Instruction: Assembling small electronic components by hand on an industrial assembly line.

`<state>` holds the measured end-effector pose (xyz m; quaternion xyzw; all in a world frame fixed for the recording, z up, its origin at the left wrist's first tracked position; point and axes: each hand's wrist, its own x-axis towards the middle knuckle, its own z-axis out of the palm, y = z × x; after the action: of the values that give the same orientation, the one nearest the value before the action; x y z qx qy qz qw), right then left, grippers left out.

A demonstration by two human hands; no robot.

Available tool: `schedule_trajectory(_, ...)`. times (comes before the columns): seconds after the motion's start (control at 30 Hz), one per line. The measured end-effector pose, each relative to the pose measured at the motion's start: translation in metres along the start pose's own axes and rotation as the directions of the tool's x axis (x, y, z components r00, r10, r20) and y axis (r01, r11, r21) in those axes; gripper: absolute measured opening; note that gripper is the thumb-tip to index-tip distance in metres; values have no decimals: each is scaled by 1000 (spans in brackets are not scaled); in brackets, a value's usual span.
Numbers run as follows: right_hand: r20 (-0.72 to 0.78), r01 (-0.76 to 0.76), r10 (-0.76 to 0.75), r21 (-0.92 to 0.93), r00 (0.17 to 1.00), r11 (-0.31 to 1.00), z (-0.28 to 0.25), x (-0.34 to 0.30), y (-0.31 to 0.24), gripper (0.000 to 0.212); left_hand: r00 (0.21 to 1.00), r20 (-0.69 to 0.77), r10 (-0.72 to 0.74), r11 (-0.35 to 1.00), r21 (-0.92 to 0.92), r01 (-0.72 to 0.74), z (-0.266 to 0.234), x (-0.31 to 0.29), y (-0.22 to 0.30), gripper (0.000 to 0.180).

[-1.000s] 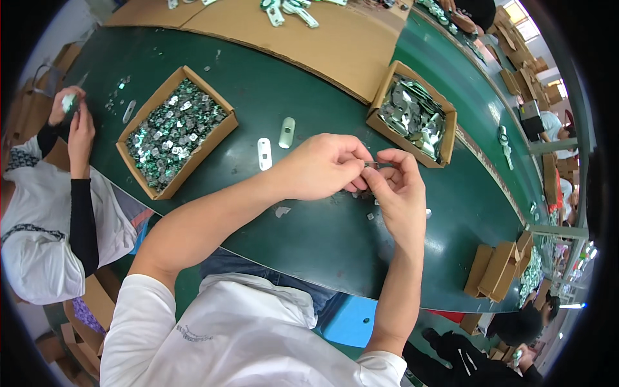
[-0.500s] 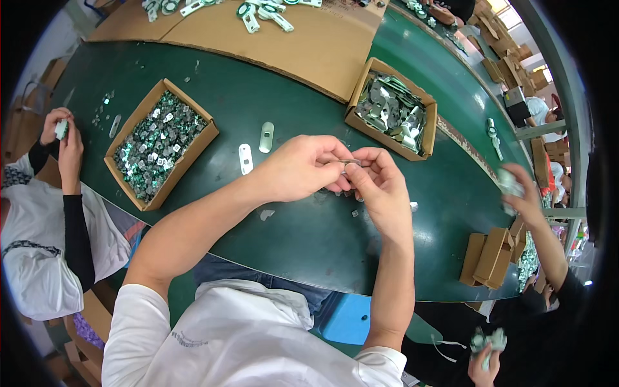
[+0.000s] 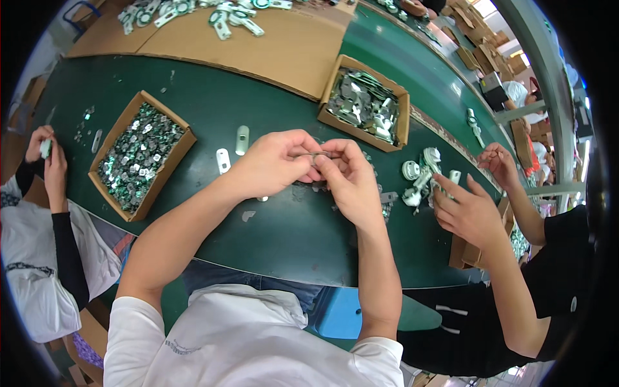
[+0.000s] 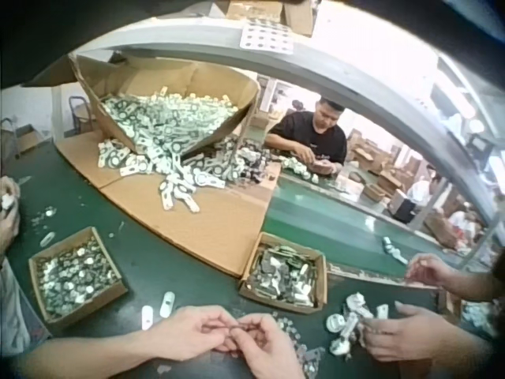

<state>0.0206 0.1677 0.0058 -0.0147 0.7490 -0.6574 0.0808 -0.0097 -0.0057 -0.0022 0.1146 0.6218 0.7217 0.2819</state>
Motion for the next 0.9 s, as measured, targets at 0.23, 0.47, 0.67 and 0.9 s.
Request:
schedule_trajectory(0.23, -25, 0, 0, 4, 1000, 1000, -1, -2, 3, 18, 1000, -7, -23, 1000, 7, 23, 3, -1, 5, 18)
schedule_trajectory(0.47, -66, 48, -52, -59, 996, 997, 2, -1, 10, 19, 999, -5, -34, 999, 32, 34, 2, 0, 3, 17)
schedule_trajectory(0.67, -71, 104, -118, -182, 990, 978, 0, 0, 8, 23, 999, -36, -8, 999, 46, 10, 3, 0, 0, 16)
schedule_trajectory(0.9, -59, 131, -148, -230, 987, 964, -2, -2, 4, 21, 999, -46, 13, 996, 91, -9, 5, 1, -2, 15)
